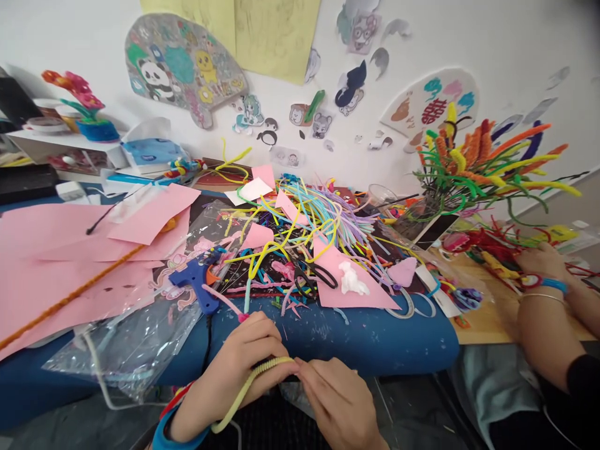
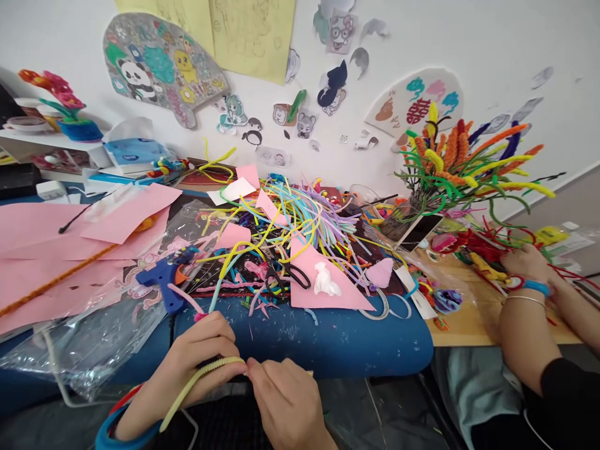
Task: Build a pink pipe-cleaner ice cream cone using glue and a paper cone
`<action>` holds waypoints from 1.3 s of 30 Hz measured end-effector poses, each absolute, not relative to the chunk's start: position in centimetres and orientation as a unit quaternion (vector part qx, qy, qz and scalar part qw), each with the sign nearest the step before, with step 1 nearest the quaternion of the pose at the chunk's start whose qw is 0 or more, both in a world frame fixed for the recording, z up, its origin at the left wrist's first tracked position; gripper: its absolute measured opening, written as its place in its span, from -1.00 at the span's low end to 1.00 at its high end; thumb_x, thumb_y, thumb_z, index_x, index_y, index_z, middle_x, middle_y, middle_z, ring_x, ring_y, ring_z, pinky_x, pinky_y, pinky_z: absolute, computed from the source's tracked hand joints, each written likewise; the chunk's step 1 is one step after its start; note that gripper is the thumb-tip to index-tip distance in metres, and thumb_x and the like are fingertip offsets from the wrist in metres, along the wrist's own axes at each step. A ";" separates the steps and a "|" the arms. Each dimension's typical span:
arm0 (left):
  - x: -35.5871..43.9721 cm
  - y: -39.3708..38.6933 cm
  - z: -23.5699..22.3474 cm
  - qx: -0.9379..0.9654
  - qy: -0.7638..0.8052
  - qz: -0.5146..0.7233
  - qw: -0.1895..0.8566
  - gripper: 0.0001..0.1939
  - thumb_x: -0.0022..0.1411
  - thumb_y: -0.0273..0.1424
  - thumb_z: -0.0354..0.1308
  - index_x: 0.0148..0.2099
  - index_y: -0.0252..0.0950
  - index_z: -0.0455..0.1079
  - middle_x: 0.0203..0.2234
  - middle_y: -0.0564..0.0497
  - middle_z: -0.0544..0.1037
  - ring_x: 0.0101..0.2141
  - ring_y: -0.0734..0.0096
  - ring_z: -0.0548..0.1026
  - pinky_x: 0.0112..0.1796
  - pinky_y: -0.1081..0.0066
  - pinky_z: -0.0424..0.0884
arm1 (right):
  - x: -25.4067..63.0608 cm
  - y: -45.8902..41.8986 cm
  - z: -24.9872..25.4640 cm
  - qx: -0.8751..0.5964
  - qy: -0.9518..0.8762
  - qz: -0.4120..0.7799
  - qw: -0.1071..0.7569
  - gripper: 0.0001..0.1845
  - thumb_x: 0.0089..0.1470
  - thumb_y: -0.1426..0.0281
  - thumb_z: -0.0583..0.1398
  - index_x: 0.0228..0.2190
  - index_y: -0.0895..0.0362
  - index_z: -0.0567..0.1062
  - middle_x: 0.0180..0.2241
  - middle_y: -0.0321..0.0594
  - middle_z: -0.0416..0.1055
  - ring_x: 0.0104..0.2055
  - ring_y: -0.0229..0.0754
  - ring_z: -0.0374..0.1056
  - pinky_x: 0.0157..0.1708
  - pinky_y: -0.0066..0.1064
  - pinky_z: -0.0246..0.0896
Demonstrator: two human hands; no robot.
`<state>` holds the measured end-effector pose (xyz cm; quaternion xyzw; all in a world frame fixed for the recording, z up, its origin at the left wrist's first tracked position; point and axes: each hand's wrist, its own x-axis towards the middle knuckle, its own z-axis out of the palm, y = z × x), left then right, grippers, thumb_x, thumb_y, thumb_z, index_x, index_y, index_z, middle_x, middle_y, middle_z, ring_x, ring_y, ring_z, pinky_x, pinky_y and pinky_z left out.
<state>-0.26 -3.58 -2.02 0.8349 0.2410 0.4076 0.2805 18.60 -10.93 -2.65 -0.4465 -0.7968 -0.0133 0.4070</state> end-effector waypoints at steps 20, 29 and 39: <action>-2.0 -5.3 0.7 0.820 0.404 0.344 0.215 -0.37 0.34 0.00 0.04 -0.67 -0.27 0.31 -0.78 0.14 0.35 -0.74 0.57 0.31 -0.68 0.54 0.16 | 19.0 -12.4 -2.3 -0.453 -0.776 -0.022 0.437 -0.83 0.24 0.53 0.17 -0.23 0.23 0.59 -0.63 -0.29 0.42 -0.62 -0.31 0.28 -0.60 -0.42 0.07; -3.2 -4.9 0.1 0.758 0.425 0.472 0.144 -0.69 0.25 -0.10 0.24 -0.27 -0.24 0.36 -0.62 0.18 0.42 -0.66 0.55 0.31 -0.60 0.54 0.27 | 19.6 -12.4 -2.1 -0.480 -0.531 0.570 0.403 -0.54 0.17 0.07 0.23 -0.50 0.19 0.59 -0.58 -0.39 0.15 -0.54 -0.38 0.02 -0.54 -0.49 -0.14; -2.2 -5.0 0.6 0.905 0.180 0.349 0.166 -0.45 0.25 -0.75 -0.01 0.14 -0.11 0.39 -0.01 -0.05 0.47 0.03 0.21 0.35 0.08 0.14 0.21 | 18.9 -12.4 -2.9 -0.414 -0.296 0.703 0.496 -0.52 -0.01 0.05 0.39 -0.58 0.19 0.44 -0.69 -0.52 -0.02 -0.63 -0.45 -0.16 -0.61 -0.52 -0.25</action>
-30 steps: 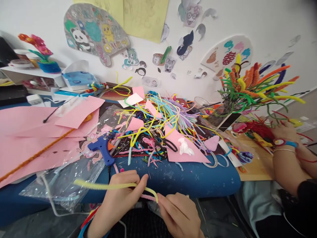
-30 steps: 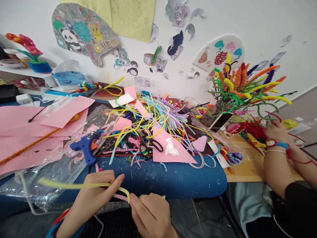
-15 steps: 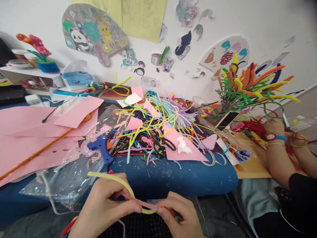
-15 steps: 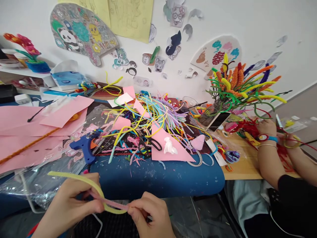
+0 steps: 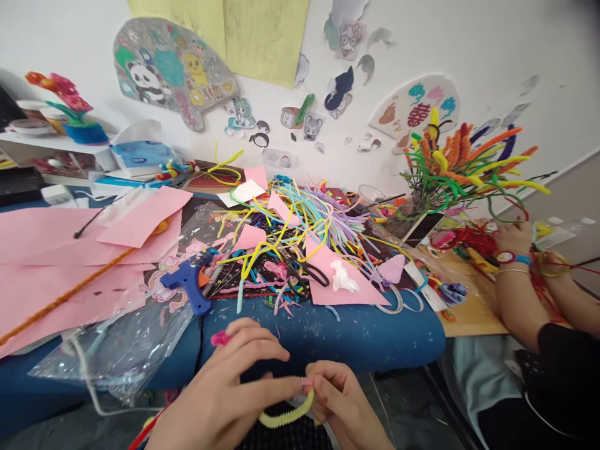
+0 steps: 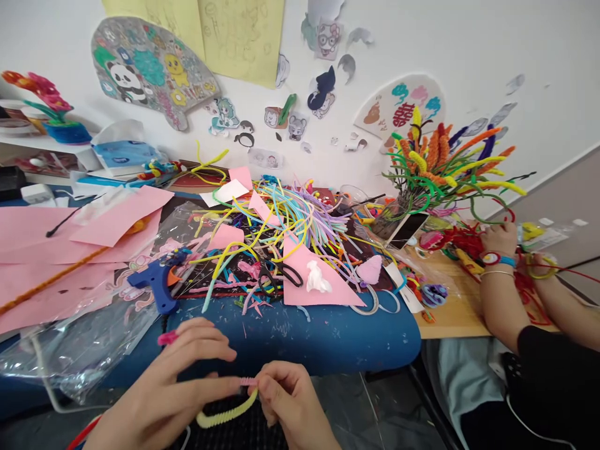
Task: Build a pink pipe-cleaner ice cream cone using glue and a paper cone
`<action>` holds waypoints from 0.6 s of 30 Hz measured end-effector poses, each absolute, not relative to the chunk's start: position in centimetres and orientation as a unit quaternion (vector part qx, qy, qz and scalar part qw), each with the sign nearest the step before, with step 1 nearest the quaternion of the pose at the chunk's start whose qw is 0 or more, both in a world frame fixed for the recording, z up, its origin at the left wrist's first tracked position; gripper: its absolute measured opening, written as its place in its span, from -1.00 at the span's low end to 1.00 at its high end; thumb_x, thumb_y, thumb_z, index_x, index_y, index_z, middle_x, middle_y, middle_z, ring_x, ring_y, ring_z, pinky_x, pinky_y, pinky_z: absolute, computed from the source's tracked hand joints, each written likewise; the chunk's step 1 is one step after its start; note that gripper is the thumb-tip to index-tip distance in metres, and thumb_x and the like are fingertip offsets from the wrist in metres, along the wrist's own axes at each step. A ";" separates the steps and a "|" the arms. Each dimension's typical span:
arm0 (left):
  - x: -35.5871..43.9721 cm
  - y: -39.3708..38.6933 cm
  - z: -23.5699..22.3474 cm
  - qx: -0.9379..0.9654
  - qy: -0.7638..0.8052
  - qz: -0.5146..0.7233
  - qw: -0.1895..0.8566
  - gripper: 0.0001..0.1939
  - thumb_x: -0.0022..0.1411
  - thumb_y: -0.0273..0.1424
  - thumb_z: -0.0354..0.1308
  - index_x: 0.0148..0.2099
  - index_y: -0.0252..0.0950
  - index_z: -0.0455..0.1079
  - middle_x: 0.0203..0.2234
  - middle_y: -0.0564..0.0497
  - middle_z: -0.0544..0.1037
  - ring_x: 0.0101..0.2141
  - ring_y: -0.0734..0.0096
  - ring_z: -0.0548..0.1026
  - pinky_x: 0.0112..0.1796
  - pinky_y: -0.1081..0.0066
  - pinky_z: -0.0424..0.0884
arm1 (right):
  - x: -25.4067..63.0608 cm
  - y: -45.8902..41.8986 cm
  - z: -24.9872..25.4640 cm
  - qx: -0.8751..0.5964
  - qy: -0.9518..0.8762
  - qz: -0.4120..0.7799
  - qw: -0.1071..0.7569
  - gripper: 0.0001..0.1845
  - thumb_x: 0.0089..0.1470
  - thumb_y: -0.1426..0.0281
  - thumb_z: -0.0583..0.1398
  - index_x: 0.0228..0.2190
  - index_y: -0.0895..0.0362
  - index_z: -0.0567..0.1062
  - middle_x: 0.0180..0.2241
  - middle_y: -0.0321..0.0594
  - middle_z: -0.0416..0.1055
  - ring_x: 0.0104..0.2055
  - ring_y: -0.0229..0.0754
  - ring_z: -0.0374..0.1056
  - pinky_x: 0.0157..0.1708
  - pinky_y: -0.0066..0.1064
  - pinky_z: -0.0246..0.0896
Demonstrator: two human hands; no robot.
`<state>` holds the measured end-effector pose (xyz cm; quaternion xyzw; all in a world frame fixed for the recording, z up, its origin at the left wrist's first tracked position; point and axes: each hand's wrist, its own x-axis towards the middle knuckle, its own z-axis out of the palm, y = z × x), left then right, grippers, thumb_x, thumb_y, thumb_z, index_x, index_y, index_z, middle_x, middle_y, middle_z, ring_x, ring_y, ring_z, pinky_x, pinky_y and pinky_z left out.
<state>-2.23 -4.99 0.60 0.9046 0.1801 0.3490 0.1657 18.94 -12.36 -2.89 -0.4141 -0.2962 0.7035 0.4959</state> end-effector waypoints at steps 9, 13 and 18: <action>1.6 -3.3 -1.4 0.845 -0.002 0.401 0.353 -0.75 0.26 -0.60 0.16 -0.05 -0.25 0.48 -0.25 -0.08 0.62 -0.19 0.27 0.49 -0.08 0.19 0.37 | 18.8 -12.4 -3.9 -0.329 -0.204 0.773 0.503 -0.49 -0.06 0.06 0.42 -0.60 0.15 0.35 -0.74 -0.57 -0.03 -0.72 -0.51 -0.24 -0.73 -0.60 -0.31; 3.0 -3.2 -3.5 0.793 0.003 0.448 0.413 -0.85 0.31 -0.28 0.22 -0.18 -0.24 0.50 -0.37 -0.07 0.57 -0.28 0.30 0.49 -0.17 0.22 0.40 | 18.1 -12.1 -4.4 -0.342 -0.159 0.783 0.494 -0.44 -0.12 0.04 0.44 -0.61 0.13 0.28 -0.76 -0.59 -0.02 -0.75 -0.54 -0.27 -0.74 -0.62 -0.35; 3.0 -3.7 -5.4 0.794 0.066 0.448 0.405 -0.85 0.35 -0.38 0.18 -0.08 -0.16 0.54 -0.30 -0.05 0.53 -0.25 0.34 0.46 -0.20 0.34 0.39 | 17.8 -11.8 -4.6 -0.358 -0.135 0.775 0.503 -0.39 -0.21 0.01 0.47 -0.60 0.11 0.24 -0.79 -0.61 0.05 -0.79 -0.57 -0.29 -0.79 -0.64 -0.39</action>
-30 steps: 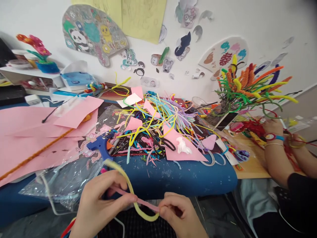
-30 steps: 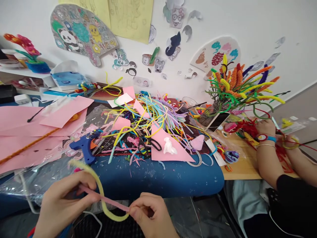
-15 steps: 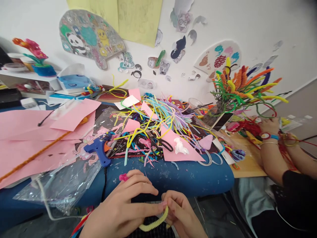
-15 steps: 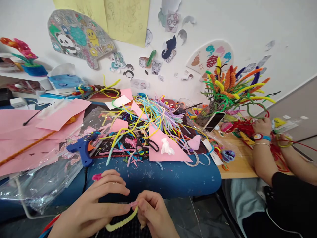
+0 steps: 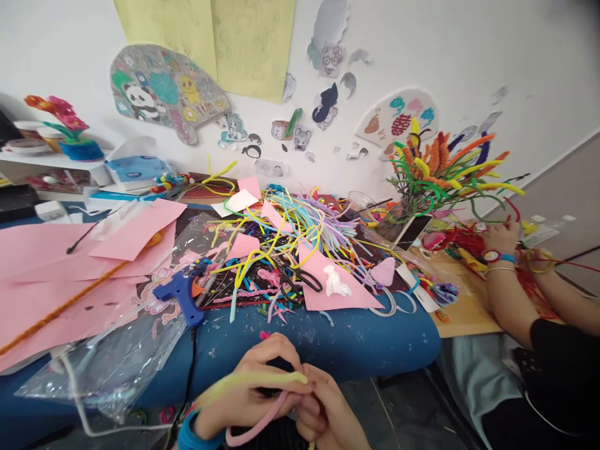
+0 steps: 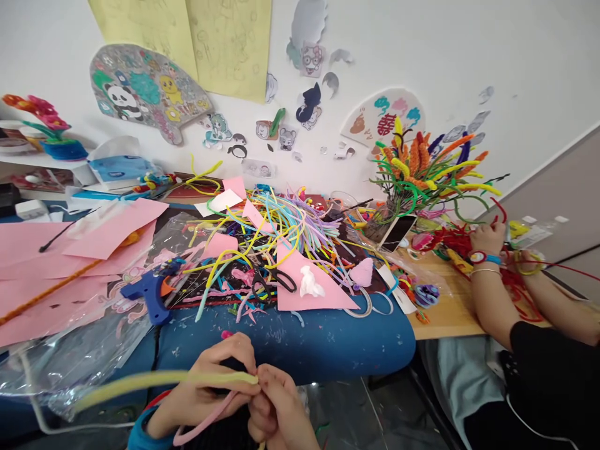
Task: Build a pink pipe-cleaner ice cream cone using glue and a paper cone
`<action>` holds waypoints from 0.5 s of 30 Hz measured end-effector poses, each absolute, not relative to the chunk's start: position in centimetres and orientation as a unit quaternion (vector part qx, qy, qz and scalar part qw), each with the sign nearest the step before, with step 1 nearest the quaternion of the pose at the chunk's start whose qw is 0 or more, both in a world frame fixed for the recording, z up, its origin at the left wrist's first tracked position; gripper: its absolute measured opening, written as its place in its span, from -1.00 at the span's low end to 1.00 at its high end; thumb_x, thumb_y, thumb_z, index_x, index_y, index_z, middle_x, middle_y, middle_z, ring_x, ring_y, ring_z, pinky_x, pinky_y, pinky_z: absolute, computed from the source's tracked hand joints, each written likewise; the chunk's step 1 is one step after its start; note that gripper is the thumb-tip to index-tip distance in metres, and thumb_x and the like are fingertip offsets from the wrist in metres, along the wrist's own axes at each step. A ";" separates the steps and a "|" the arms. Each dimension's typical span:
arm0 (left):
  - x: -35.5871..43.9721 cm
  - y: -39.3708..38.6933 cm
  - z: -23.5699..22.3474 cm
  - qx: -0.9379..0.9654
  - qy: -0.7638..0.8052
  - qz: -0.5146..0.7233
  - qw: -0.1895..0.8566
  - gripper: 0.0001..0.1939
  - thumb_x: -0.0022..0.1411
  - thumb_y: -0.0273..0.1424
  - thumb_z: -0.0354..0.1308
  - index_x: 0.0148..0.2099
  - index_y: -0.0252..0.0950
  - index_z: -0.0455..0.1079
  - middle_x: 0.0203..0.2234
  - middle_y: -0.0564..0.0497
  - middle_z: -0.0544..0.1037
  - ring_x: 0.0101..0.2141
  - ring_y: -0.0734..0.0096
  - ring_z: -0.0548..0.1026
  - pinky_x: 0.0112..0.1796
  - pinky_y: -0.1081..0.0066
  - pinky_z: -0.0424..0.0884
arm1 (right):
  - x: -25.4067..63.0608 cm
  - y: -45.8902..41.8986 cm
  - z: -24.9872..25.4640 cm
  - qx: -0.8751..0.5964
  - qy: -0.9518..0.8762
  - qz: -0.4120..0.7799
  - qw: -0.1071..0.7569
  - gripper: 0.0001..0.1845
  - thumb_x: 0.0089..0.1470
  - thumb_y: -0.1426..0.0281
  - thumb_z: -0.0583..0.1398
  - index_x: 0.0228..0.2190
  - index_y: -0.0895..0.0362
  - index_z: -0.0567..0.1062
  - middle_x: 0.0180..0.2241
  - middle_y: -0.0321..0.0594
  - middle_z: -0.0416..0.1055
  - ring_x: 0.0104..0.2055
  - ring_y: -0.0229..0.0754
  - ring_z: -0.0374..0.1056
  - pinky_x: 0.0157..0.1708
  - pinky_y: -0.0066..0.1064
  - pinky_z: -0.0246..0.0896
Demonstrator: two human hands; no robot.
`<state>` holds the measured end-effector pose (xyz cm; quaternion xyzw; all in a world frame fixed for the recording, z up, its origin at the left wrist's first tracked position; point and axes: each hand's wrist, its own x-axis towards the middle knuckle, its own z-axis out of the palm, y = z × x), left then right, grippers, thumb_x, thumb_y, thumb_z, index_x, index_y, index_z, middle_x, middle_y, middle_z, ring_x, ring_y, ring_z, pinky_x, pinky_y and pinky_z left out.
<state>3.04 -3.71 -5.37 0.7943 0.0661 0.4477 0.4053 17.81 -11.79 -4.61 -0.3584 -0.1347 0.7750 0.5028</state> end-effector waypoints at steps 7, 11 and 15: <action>1.6 -3.0 -3.8 0.909 0.090 0.354 0.199 -0.62 0.46 -0.51 -0.06 0.23 -0.22 0.34 -0.21 -0.09 0.59 -0.21 0.33 0.51 -0.18 0.37 0.40 | 17.6 -11.9 -4.8 -0.383 -0.161 0.747 0.520 -0.48 -0.14 -0.01 0.42 -0.52 0.11 0.37 -0.87 -0.63 0.03 -0.82 -0.54 -0.33 -0.82 -0.64 -0.34; 1.6 -2.5 -3.7 0.911 0.082 0.373 0.159 -0.68 0.45 -0.52 -0.04 0.18 -0.34 0.34 -0.28 -0.08 0.60 -0.30 0.35 0.50 -0.24 0.39 0.42 | 17.5 -11.7 -5.0 -0.388 -0.187 0.742 0.514 -0.48 -0.09 -0.05 0.38 -0.51 0.10 0.36 -0.87 -0.64 0.01 -0.82 -0.52 -0.34 -0.81 -0.62 -0.34; 1.5 -2.6 -4.4 0.889 0.087 0.397 0.208 -0.74 0.45 -0.46 -0.02 0.08 -0.35 0.40 -0.30 -0.08 0.56 -0.28 0.34 0.47 -0.24 0.38 0.41 | 17.8 -11.9 -5.3 -0.431 -0.274 0.690 0.513 -0.47 0.01 -0.08 0.31 -0.49 0.11 0.34 -0.82 -0.62 0.00 -0.77 -0.49 -0.26 -0.73 -0.59 -0.27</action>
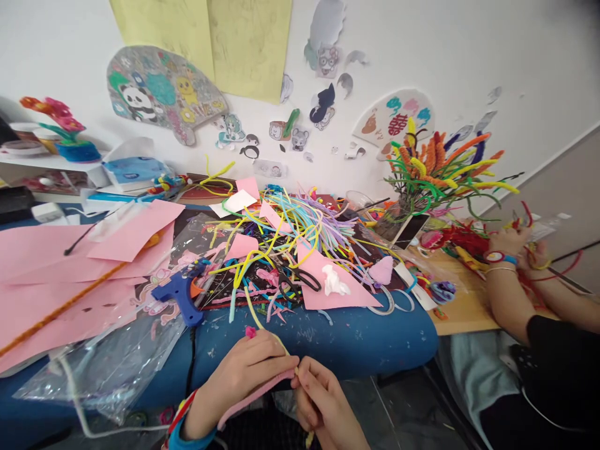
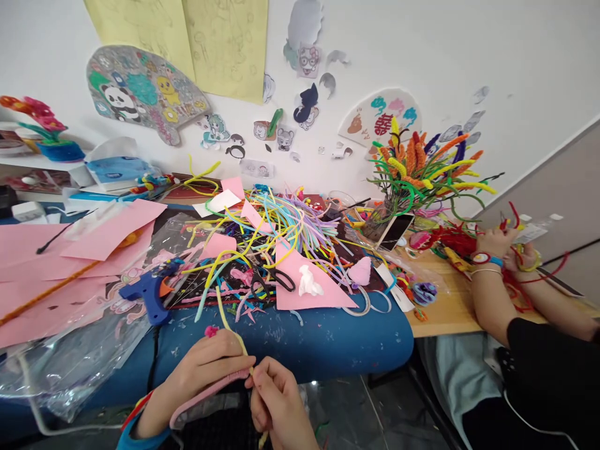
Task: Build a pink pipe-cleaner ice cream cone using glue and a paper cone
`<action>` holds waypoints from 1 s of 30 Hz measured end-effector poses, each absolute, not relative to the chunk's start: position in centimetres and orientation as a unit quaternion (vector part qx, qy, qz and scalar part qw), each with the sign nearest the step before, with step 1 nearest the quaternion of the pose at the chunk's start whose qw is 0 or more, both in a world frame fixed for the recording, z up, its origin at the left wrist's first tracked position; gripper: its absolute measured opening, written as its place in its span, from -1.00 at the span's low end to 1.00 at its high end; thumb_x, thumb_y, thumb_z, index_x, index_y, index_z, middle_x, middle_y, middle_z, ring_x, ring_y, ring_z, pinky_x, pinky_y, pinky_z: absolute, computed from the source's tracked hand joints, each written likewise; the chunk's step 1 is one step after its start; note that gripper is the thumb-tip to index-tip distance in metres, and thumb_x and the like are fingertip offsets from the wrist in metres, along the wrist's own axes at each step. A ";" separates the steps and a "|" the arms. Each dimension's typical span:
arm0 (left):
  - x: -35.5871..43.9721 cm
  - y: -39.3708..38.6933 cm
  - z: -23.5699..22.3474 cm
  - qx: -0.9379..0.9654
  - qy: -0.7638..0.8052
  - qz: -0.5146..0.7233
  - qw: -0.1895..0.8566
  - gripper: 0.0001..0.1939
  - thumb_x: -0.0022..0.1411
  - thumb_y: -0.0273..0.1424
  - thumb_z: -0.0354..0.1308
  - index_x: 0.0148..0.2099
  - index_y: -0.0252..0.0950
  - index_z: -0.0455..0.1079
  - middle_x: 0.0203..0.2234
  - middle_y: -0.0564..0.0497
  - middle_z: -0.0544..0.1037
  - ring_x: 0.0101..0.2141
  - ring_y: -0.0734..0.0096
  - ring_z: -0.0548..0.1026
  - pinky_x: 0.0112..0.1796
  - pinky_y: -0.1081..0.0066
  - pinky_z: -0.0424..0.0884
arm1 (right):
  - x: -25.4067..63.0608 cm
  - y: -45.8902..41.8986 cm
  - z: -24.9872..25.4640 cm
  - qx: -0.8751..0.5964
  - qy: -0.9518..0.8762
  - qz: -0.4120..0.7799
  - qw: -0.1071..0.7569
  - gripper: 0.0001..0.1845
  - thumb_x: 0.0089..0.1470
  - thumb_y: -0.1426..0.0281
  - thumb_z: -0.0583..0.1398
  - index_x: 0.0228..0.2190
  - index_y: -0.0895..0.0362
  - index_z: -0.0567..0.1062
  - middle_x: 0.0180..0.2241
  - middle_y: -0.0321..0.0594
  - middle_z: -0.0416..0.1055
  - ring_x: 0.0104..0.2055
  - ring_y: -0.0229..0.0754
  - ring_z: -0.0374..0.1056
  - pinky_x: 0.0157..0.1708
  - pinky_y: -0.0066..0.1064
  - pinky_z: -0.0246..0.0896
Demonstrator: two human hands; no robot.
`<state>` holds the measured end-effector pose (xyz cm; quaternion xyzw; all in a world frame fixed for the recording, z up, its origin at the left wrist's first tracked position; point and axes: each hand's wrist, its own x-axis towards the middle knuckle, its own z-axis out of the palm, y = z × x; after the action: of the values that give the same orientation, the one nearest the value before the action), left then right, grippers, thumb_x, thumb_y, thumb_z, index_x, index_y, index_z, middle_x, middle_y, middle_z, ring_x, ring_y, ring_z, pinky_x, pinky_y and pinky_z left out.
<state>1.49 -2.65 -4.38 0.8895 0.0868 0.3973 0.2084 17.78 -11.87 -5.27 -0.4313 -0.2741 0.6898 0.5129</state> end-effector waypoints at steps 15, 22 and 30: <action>2.5 -5.0 -3.0 0.797 0.094 0.473 0.364 -0.79 0.43 -0.28 0.07 -0.24 -0.27 0.41 -0.47 0.01 0.47 -0.42 0.46 0.40 -0.34 0.49 0.36 | 18.5 -12.5 -2.7 -0.399 -0.703 -0.189 0.558 -0.86 0.20 0.59 0.20 -0.26 0.18 0.55 -0.53 -0.23 0.62 -0.63 -0.26 0.35 -0.61 -0.41 0.14; 1.3 -4.9 -0.7 0.897 0.048 0.391 0.201 -0.74 0.50 -0.40 -0.11 -0.12 -0.24 0.42 -0.42 0.02 0.52 -0.39 0.43 0.41 -0.16 0.39 0.36 | 20.2 -13.5 -2.1 -0.432 -0.685 0.410 0.419 -0.39 0.35 0.03 -0.05 -0.48 0.02 0.61 -0.55 -0.20 0.57 -0.47 -0.17 0.41 -0.42 -0.36 0.24; 3.3 -6.8 -0.6 0.835 0.220 0.368 0.345 -0.82 0.22 -0.58 0.09 -0.42 -0.25 0.33 -0.56 0.11 0.48 -0.53 0.52 0.39 -0.46 0.53 0.28 | 22.6 -13.4 -1.5 -0.411 -0.843 -0.099 0.333 -0.62 0.27 0.50 0.15 0.09 0.06 0.46 -0.33 -0.15 0.67 -0.47 -0.14 0.45 -0.34 -0.27 0.30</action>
<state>3.31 -6.75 -0.56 0.8350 0.2203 0.3681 0.3447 22.57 -13.45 -1.50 -0.4114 -0.8427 -0.0993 0.3329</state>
